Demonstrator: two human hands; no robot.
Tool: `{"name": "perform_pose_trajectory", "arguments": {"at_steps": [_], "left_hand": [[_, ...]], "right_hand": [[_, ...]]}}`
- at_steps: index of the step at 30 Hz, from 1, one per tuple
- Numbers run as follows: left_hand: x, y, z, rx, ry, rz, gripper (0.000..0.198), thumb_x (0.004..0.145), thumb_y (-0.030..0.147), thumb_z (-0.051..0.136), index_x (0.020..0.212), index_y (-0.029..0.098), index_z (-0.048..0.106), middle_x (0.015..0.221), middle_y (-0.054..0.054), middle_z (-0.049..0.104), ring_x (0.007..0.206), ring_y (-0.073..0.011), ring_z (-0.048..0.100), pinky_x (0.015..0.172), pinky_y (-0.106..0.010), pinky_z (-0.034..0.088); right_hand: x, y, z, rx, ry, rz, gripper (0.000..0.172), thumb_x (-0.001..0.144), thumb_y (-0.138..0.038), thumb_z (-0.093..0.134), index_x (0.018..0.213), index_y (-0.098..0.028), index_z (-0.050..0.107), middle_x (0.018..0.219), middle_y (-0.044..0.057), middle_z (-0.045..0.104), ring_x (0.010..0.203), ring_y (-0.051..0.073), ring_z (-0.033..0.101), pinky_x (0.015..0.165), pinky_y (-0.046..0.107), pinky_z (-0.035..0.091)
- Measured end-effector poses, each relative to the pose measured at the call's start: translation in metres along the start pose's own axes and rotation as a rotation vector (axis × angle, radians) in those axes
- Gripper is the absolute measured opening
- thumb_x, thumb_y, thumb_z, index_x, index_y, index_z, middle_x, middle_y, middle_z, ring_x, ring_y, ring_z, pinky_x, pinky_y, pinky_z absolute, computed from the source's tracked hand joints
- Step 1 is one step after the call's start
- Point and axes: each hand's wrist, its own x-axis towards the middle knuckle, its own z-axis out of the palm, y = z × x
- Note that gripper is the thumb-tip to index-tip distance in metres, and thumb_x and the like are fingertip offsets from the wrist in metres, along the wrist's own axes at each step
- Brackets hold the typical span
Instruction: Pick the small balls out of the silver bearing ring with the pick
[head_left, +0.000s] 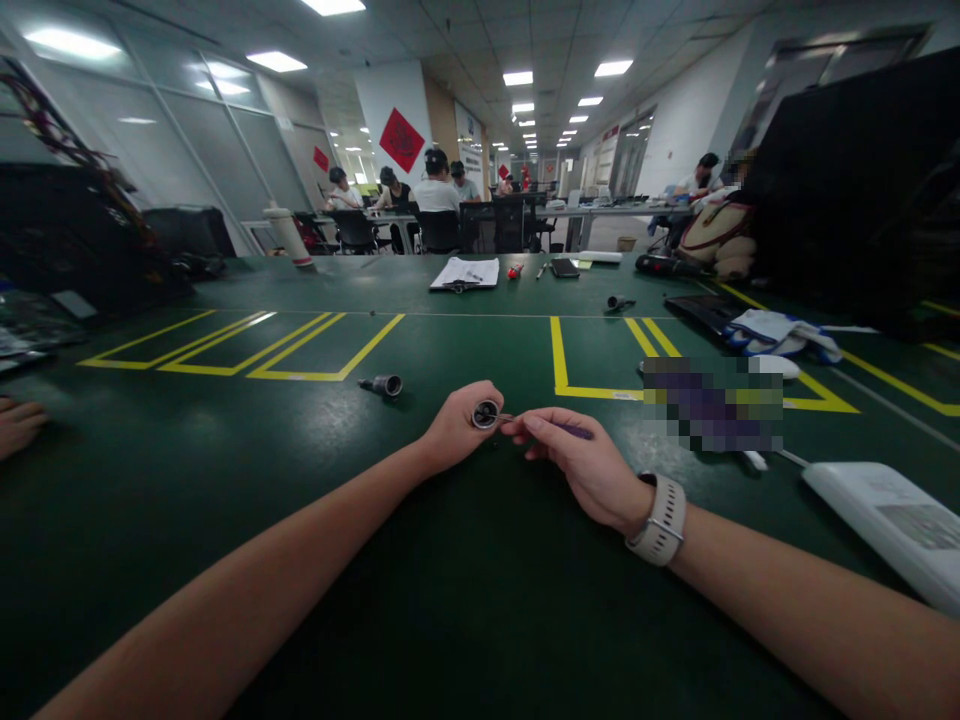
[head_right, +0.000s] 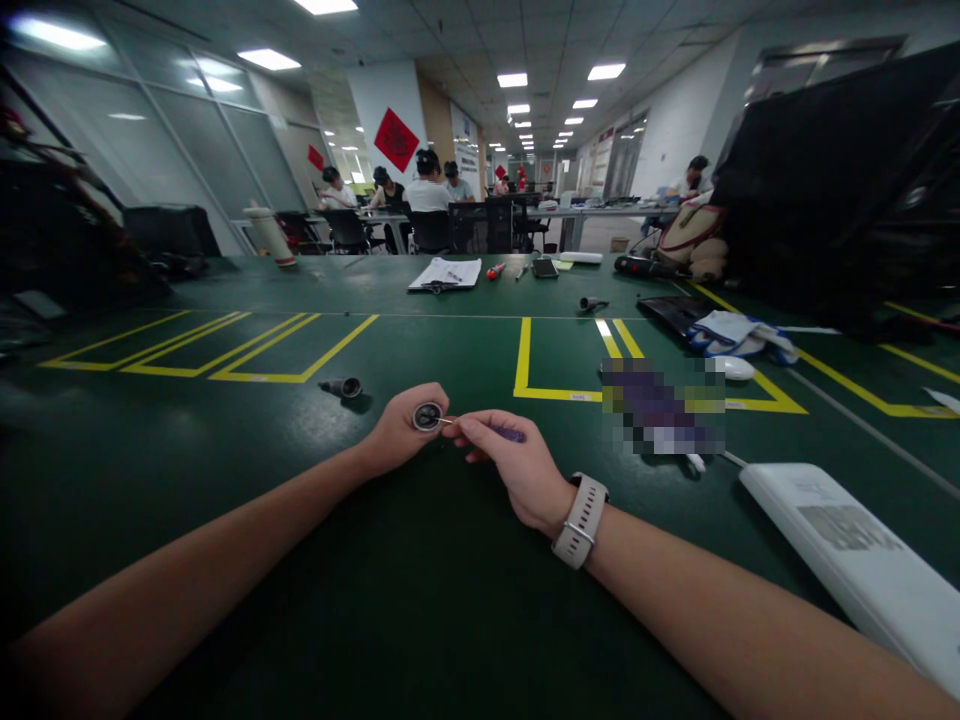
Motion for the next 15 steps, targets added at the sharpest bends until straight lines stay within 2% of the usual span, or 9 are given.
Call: {"name": "perform_pose_trajectory", "arguments": {"at_steps": [3, 9, 15], "left_hand": [[0.0003, 0.0006, 0.0002, 0.011, -0.008, -0.013, 0.014, 0.075, 0.020, 0.055, 0.066, 0.018, 0.046, 0.065, 0.003, 0.046, 0.061, -0.0110, 0.044, 0.056, -0.023, 0.036], [0.0011, 0.0003, 0.0020, 0.156, 0.051, -0.066, 0.017, 0.078, 0.023, 0.056, 0.065, 0.018, 0.046, 0.066, 0.003, 0.046, 0.062, -0.0117, 0.046, 0.057, -0.024, 0.036], [0.0013, -0.0020, 0.0018, 0.130, 0.053, -0.023, 0.017, 0.077, 0.023, 0.057, 0.066, 0.018, 0.046, 0.066, 0.003, 0.047, 0.062, -0.0116, 0.046, 0.058, -0.024, 0.036]], "right_hand": [[0.0000, 0.0018, -0.0006, -0.011, 0.002, -0.016, 0.015, 0.081, -0.030, 0.061, 0.088, -0.021, 0.070, 0.099, 0.004, 0.069, 0.088, 0.017, 0.059, 0.074, 0.031, 0.044], [-0.0003, 0.0056, 0.0014, -0.088, 0.049, -0.044, 0.014, 0.081, -0.031, 0.062, 0.086, -0.020, 0.069, 0.097, 0.005, 0.069, 0.085, 0.017, 0.059, 0.071, 0.030, 0.045], [0.0002, 0.0031, 0.0031, -0.089, 0.043, -0.036, 0.014, 0.080, -0.030, 0.063, 0.085, -0.019, 0.070, 0.095, 0.005, 0.069, 0.085, 0.016, 0.060, 0.070, 0.030, 0.044]]}}
